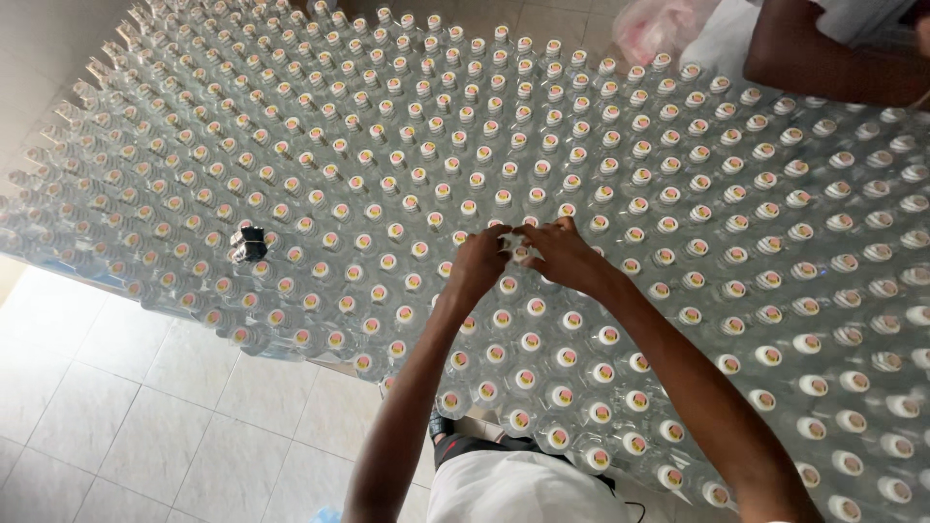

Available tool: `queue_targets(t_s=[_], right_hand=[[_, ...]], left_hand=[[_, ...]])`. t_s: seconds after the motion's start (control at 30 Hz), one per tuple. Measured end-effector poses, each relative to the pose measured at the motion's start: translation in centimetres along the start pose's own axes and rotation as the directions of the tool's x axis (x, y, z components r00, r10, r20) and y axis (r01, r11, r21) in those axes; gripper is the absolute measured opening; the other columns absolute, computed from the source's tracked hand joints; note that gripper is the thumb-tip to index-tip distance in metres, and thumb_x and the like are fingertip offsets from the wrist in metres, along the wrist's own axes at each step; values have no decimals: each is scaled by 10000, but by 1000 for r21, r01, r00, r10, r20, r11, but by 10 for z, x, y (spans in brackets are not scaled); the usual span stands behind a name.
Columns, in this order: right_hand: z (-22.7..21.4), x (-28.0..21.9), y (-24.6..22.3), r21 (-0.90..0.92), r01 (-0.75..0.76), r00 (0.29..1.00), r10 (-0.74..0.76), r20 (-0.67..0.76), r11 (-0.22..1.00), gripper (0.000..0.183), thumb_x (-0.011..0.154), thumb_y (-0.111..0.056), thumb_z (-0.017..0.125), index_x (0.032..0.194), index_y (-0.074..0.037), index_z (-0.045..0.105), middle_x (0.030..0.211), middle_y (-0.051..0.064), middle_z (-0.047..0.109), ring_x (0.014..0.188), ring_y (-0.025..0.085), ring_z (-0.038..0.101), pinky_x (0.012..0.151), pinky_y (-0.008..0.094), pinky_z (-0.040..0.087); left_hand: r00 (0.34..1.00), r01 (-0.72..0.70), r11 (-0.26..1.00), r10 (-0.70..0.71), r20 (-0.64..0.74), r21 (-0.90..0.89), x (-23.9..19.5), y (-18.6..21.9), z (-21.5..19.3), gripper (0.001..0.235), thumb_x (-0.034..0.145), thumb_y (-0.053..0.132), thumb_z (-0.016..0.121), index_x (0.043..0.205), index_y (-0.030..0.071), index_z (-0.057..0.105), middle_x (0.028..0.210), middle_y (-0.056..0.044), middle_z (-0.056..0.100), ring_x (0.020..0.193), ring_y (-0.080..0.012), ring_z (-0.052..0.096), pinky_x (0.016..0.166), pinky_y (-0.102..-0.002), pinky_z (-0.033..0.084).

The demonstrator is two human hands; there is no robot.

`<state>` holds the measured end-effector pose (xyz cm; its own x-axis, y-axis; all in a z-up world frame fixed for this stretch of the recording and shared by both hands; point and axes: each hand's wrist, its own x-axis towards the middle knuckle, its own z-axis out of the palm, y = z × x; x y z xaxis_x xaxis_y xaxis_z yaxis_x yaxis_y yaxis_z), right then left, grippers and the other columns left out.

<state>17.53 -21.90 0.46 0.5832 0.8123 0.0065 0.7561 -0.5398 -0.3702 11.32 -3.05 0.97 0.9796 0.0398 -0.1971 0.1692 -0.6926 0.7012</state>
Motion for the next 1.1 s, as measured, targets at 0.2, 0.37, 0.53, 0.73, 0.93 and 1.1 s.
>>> queue_targets(t_s=[0.2, 0.37, 0.53, 0.73, 0.93, 1.1], right_hand=[[17, -2, -1, -152, -29, 1000, 29, -7, 988, 344, 931, -285, 683, 1247, -181, 593, 1233, 17, 691, 1216, 194, 619, 1055, 428, 327], [4, -4, -18, -100, -157, 985, 163, 53, 982, 464, 927, -306, 671, 1364, -211, 546, 1285, 37, 676, 1235, 239, 615, 1079, 497, 337], [0, 0, -43, -104, -213, 977, 213, -8, 971, 440, 923, -310, 709, 1337, -205, 604, 1279, 42, 677, 1212, 268, 628, 1058, 502, 366], [15, 0, -59, -133, -253, 963, 237, -126, 958, 426, 864, -287, 751, 1268, -211, 639, 1166, 58, 730, 1114, 298, 689, 1000, 525, 447], [-4, -3, -225, 410, -212, 883, 354, -309, 887, 203, 904, -225, 749, 1101, -174, 743, 946, 22, 719, 935, 221, 683, 835, 323, 548], [18, 12, -313, 608, -249, 874, 445, -195, 754, 177, 871, -268, 800, 1001, -149, 781, 849, 52, 720, 816, 196, 677, 756, 301, 567]], left_hand=[[992, -24, 614, -82, -94, -789, -72, 22, -59, 336, 910, 191, 726, 1226, 78, 716, 611, -167, 690, 331, -138, 523, 344, -210, 423], [988, 113, 279, -133, 78, -954, -125, 4, -83, 366, 1001, 251, 564, 1263, 7, 639, 1191, -196, 719, 562, -104, 560, 435, -182, 396], [988, 131, 169, -108, 114, -977, -155, -40, -85, 297, 1014, 183, 514, 1228, 11, 628, 1147, -188, 728, 545, -83, 564, 410, -148, 376], [976, 185, -135, -89, 197, -974, -181, -96, -65, 275, 1040, 229, 510, 1220, 57, 626, 1088, -133, 755, 651, -126, 634, 483, -181, 446], [992, 107, -286, 88, 85, -952, -204, -97, -67, 314, 1028, 368, 534, 1191, 179, 724, 1401, -77, 653, 1299, -246, 607, 1109, -448, 477], [995, 87, -396, -5, 97, -914, -216, -91, -77, 323, 1071, 306, 497, 1255, 94, 656, 1331, -121, 684, 1191, -234, 665, 1018, -390, 548]])
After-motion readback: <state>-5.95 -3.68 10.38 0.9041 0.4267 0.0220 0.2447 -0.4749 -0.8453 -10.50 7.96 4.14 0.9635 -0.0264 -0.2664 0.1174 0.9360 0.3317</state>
